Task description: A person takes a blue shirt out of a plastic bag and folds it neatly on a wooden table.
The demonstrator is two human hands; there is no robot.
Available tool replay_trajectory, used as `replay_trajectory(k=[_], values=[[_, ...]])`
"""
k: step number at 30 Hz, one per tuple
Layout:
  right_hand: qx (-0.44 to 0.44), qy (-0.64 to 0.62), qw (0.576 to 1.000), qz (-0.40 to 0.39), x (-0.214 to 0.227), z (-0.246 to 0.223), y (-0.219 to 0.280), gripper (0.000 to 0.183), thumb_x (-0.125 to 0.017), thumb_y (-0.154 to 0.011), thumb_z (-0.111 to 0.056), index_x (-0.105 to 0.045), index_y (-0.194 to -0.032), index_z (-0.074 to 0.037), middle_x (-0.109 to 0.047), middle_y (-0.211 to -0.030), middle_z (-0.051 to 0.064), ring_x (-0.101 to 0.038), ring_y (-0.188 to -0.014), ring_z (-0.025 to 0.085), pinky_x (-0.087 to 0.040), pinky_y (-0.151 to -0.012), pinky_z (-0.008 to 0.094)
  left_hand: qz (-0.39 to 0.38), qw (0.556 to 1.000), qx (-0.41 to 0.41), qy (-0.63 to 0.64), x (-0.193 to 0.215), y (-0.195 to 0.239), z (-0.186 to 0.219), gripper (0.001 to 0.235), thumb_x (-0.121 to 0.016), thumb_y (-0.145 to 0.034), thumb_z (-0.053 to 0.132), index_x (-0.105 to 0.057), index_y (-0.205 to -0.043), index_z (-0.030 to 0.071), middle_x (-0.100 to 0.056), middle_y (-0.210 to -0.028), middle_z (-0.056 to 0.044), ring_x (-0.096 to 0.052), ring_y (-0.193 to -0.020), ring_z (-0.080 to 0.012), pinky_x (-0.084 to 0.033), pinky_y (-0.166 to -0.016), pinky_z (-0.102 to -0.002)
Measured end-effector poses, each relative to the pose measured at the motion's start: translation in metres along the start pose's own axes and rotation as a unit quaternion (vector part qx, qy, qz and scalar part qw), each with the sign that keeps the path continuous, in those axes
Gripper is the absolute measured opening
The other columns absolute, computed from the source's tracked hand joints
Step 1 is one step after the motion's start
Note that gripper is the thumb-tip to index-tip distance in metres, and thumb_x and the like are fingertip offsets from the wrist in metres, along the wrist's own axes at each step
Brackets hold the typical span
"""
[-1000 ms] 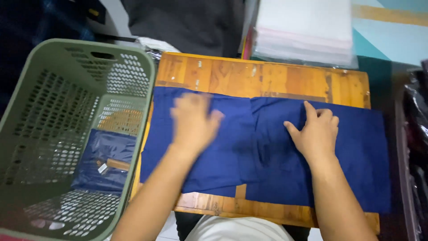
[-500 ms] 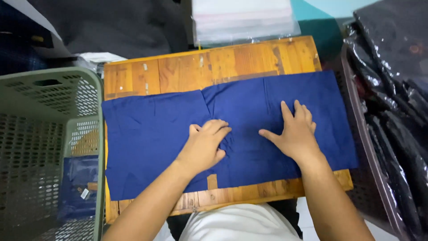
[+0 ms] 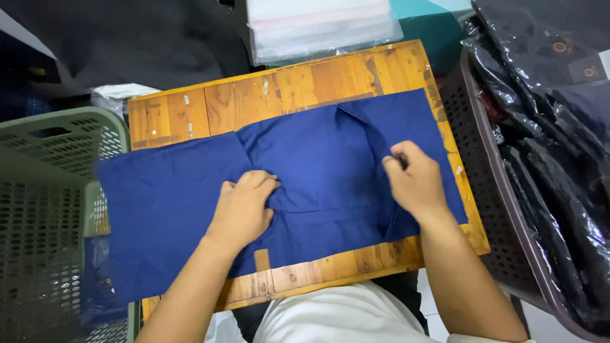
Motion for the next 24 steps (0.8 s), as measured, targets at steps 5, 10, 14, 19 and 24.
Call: replay_trajectory(k=[5,10,14,19,24], values=[[-0.088,-0.096,0.990,-0.049,0.013,0.001,-0.004,0.023,-0.075,-0.092,-0.028,-0.071,-0.110,-0.016,-0.075,-0.097,0.006,-0.068,-0.095,0.019,-0.054,-0.088,0.039,-0.050,0.995,0.069,-0.059,0.005,0.017,-0.030,0.058,-0.077,-0.080,0.030,-0.059,-0.135,0.028,-0.055,-0.137,0.010,-0.043,-0.142,-0.0133,-0.042,-0.104,-0.049],[0.093,-0.030,0.981,-0.166,0.006,-0.046,0.021,0.037,-0.066,-0.098,-0.036,-0.070,-0.128,-0.015,-0.068,-0.127,0.015,-0.057,-0.132,0.038,-0.045,-0.111,0.046,-0.079,0.991,0.092,0.049,0.070,0.022,0.008,0.068,-0.072,-0.085,0.046,-0.056,-0.142,0.013,-0.057,-0.144,-0.008,-0.047,-0.142,-0.0267,-0.038,-0.108,-0.058],[0.245,0.137,0.959,0.041,0.002,-0.021,0.028,0.035,-0.067,-0.102,-0.035,-0.068,-0.128,-0.012,-0.063,-0.132,0.019,-0.054,-0.132,0.042,-0.042,-0.108,0.054,0.095,0.964,0.124,0.217,0.057,-0.042,0.023,0.073,-0.059,-0.099,0.052,-0.054,-0.142,-0.007,-0.061,-0.133,-0.028,-0.059,-0.129,-0.0425,-0.049,-0.101,-0.057],[0.037,0.208,0.977,-0.002,0.008,0.015,0.040,0.055,-0.062,-0.100,-0.045,-0.058,-0.146,-0.014,-0.049,-0.146,0.027,-0.042,-0.138,0.049,-0.033,-0.107,0.064,0.117,0.953,0.175,0.219,0.034,-0.113,0.055,0.081,-0.063,-0.094,0.056,-0.051,-0.141,-0.009,-0.053,-0.129,-0.025,-0.059,-0.124,-0.0438,-0.052,-0.097,-0.055],[0.058,0.215,0.975,0.019,0.004,0.004,0.049,0.054,-0.062,-0.099,-0.043,-0.057,-0.147,-0.018,-0.049,-0.143,0.025,-0.046,-0.129,0.047,-0.039,-0.099,0.059,0.164,0.936,0.216,0.223,0.020,-0.147,0.062,0.062,-0.075,-0.089,0.041,-0.059,-0.132,-0.001,-0.055,-0.122,-0.019,-0.057,-0.118,-0.0409,-0.048,-0.095,-0.055]])
Point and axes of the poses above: each hand's wrist, its own y-axis away from the middle knuckle, its own x-axis out of the back of the hand, z = x × y, the point moved 4 cm from there along -y, towards the middle knuckle
